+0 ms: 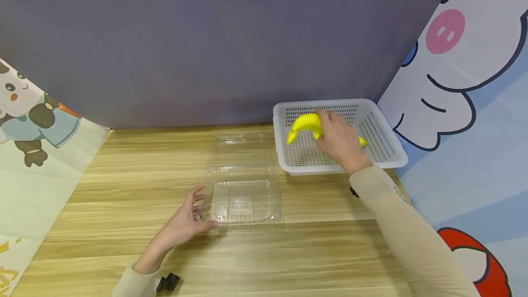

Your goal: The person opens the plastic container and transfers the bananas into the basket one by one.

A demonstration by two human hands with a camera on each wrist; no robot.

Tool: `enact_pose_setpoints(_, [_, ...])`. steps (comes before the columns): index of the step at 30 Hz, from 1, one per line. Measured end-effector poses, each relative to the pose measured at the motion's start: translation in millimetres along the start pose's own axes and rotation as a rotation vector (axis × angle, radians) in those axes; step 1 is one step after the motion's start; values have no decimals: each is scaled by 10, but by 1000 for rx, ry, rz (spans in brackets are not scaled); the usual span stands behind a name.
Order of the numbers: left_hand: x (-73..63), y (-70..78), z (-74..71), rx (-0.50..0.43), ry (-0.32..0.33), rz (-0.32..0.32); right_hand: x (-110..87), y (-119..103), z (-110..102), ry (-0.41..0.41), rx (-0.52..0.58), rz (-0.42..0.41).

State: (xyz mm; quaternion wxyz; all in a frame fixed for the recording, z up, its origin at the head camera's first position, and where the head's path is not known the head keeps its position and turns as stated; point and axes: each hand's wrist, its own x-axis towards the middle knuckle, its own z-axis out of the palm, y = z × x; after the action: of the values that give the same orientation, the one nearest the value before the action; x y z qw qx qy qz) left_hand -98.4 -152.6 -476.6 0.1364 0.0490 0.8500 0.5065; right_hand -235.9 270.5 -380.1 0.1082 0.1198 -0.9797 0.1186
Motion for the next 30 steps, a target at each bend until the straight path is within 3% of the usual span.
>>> enact_pose_setpoints(30, [-18, 23, -9, -25, -3, -2, 43, 277, 218, -147, -39, 90])
